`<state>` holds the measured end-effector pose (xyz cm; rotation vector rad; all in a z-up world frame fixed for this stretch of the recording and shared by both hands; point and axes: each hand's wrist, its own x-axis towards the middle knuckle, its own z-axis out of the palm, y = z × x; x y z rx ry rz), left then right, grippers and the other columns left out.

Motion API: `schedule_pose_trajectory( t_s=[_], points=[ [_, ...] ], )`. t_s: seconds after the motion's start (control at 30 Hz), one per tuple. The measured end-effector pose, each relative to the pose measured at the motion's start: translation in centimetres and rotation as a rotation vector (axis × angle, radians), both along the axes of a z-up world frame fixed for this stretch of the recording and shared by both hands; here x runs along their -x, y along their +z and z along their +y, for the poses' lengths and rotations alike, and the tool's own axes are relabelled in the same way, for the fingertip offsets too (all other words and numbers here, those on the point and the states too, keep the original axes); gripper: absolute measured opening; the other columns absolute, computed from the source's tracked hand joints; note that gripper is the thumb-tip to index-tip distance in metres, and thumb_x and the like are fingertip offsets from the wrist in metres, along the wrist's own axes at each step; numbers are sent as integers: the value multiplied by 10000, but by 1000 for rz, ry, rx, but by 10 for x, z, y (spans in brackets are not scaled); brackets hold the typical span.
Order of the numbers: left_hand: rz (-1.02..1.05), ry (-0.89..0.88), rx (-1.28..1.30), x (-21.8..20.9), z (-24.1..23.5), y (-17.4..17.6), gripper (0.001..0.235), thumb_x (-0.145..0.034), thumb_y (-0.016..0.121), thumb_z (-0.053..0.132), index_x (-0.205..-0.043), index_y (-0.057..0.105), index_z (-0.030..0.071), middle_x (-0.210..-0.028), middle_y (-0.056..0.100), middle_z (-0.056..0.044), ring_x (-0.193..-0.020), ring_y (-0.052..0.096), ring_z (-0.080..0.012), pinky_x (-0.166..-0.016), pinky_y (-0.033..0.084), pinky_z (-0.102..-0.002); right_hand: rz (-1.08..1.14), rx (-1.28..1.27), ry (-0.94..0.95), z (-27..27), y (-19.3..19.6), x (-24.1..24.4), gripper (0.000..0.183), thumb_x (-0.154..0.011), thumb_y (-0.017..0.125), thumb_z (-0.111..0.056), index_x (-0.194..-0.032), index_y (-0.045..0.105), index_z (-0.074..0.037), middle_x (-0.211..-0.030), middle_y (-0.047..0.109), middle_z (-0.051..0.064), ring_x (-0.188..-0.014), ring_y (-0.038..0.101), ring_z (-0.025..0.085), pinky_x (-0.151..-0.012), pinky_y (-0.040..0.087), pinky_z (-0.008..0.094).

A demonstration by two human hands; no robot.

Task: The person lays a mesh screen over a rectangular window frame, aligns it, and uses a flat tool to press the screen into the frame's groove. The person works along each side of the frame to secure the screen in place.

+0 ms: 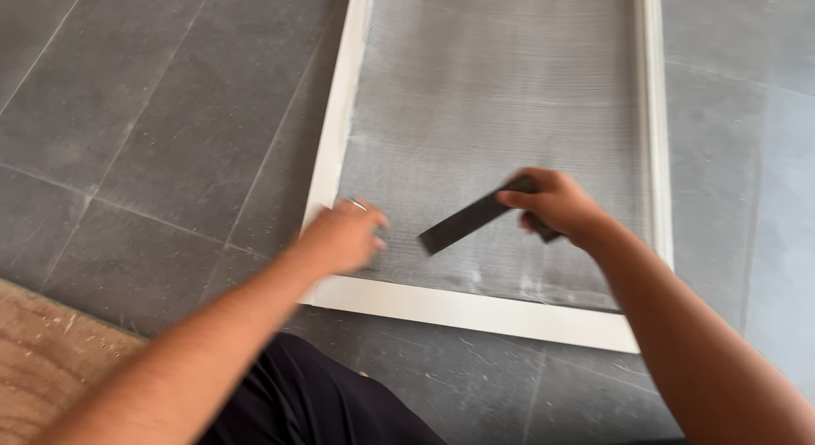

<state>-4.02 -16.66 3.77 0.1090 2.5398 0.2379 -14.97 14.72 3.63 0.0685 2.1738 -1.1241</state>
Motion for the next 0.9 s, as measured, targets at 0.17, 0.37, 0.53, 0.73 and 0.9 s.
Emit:
schedule_pose_trajectory(
  t_s=[0.17, 0.37, 0.53, 0.73, 0.9],
  points=[
    [144, -39, 36, -20, -84, -21, 763, -965, 468, 596, -1581, 236, 210, -1664, 171, -99, -1489, 261, -337, -1165, 298, -565, 32, -82, 460, -124, -4, 16, 332, -912, 717, -348, -1114, 688, -86, -732, 689, 71, -531, 606, 141, -487, 500, 303],
    [496, -110, -178, -66, -94, -82, 763, -995, 383, 598, -1593, 243, 145, -1682, 110, -143, -1545, 107, -375, -1193, 214, -572, 12, -175, 731, -185, -61, 48, 326, -878, 760, -400, -1035, 720, -117, -633, 649, 59, -508, 617, 150, -470, 488, 288],
    [614, -24, -233, -74, -91, -100, 601, -1060, 353, 451, -1584, 358, 156, -1706, 183, -120, -1572, 164, -368, -1244, 184, -552, 162, -140, 885, -211, -29, 32, 363, -890, 756, -433, -1034, 706, -104, -696, 678, 78, -588, 650, 222, -533, 503, 373],
    [654, 13, -312, -74, -91, -99, 550, -1070, 375, 376, -1576, 370, 159, -1695, 232, -128, -1566, 193, -358, -1247, 178, -546, 542, -220, 917, -202, 10, -31, 404, -913, 708, -489, -1050, 689, -109, -745, 745, 112, -688, 730, 290, -648, 555, 454],
    [643, 96, -442, -76, -89, -96, 560, -1072, 366, 304, -1597, 329, 114, -1702, 249, -125, -1575, 219, -343, -1259, 170, -543, 6, -152, 736, -208, -51, 42, 372, -911, 722, -422, -1099, 715, -101, -797, 711, 200, -692, 682, 343, -609, 527, 465]
  ],
)
